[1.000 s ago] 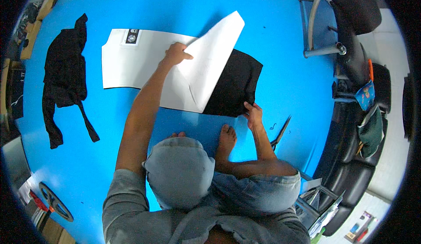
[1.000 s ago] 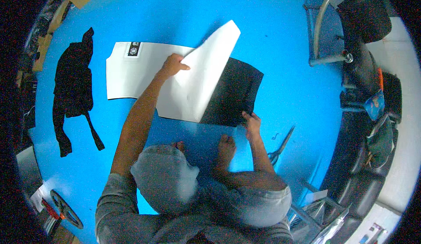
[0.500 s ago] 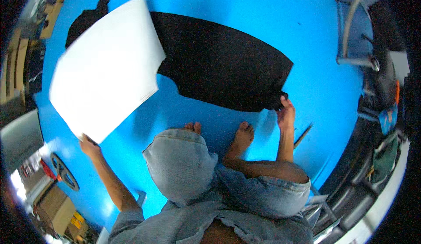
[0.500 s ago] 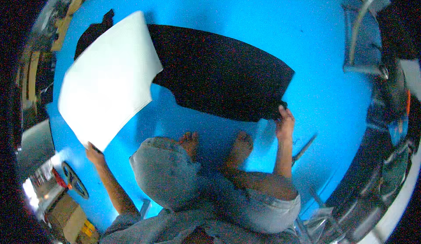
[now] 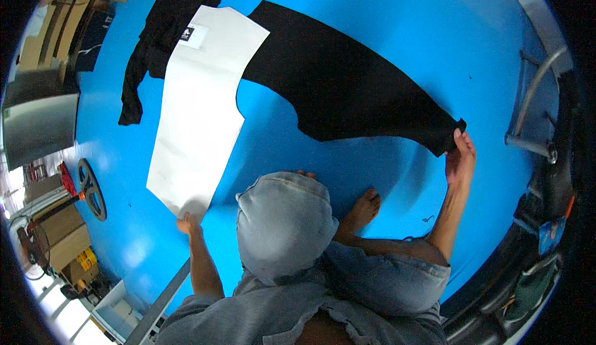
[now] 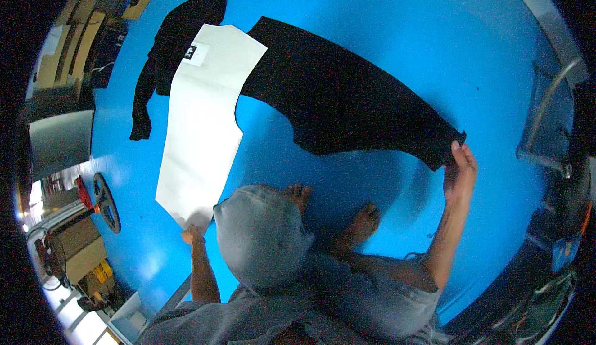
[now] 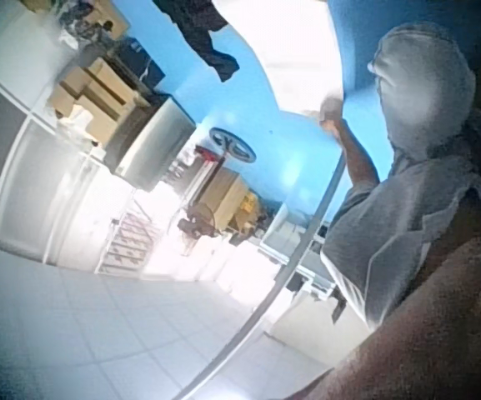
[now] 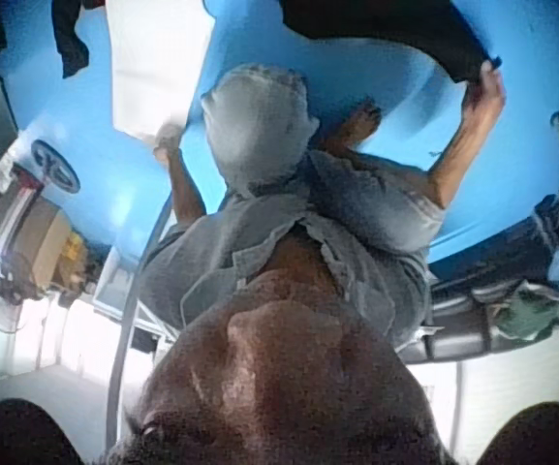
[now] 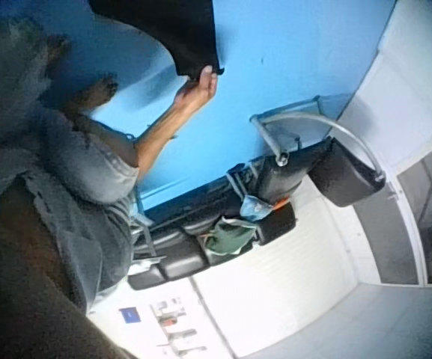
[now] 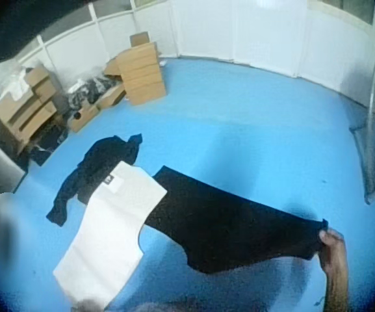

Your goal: The person sits on a blue floor and uses scissors to cut a piece of black fabric following the outline of a white paper pattern. They trim the edges of the fabric, flip the pattern to align it with the cut piece, and continue cutting to refine the shape.

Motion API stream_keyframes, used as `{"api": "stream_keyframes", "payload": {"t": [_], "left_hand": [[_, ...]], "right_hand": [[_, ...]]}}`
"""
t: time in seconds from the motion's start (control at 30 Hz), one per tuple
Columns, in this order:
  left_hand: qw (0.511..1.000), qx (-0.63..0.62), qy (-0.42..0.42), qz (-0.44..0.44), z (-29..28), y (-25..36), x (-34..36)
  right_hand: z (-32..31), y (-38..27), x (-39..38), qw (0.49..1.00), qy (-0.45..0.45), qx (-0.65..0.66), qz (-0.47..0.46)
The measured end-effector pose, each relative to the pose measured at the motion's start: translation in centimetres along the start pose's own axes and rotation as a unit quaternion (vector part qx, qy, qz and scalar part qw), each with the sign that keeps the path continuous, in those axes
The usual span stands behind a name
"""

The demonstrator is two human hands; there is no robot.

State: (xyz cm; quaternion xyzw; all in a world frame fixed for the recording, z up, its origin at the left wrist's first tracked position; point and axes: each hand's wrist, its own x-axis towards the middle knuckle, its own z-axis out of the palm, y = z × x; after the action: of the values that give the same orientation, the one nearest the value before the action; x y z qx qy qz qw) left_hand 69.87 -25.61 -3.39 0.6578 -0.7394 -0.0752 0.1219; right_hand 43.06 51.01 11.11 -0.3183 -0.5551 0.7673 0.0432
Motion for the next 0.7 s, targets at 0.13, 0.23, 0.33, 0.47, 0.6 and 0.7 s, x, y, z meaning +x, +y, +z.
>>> {"api": "stream_keyframes", "payload": {"t": [0.13,0.23,0.33,0.47,0.6,0.7], "left_hand": [[0.938,0.146,0.209,0.235,-3.5,12.7,-6.6],[0.876,-0.26,-0.171,0.368,-2.9,22.8,-3.7],[0.648,-0.381,-0.496,0.435,-9.8,40.4,-22.0],[0.291,-0.312,-0.587,0.688,-18.8,50.2,-39.2],[0.267,-0.275,-0.618,0.686,-23.8,55.7,-42.8],[0.235,-0.306,-0.711,0.587,-23.9,58.5,-42.6]], "right_hand": [[-1.3,-2.6,-0.5,0.996,-0.061,-0.034,-0.057],[3.3,-5.4,-2.3,0.989,-0.12,-0.006,-0.086],[7.4,-7.6,-4.3,0.974,-0.159,-0.065,-0.149],[13.4,-11.2,-7.5,0.948,-0.21,-0.114,-0.208],[14.4,-16.1,-8.2,0.942,-0.228,-0.026,-0.245],[13.7,-19.1,-9.3,0.932,-0.257,0.04,-0.252]]}}
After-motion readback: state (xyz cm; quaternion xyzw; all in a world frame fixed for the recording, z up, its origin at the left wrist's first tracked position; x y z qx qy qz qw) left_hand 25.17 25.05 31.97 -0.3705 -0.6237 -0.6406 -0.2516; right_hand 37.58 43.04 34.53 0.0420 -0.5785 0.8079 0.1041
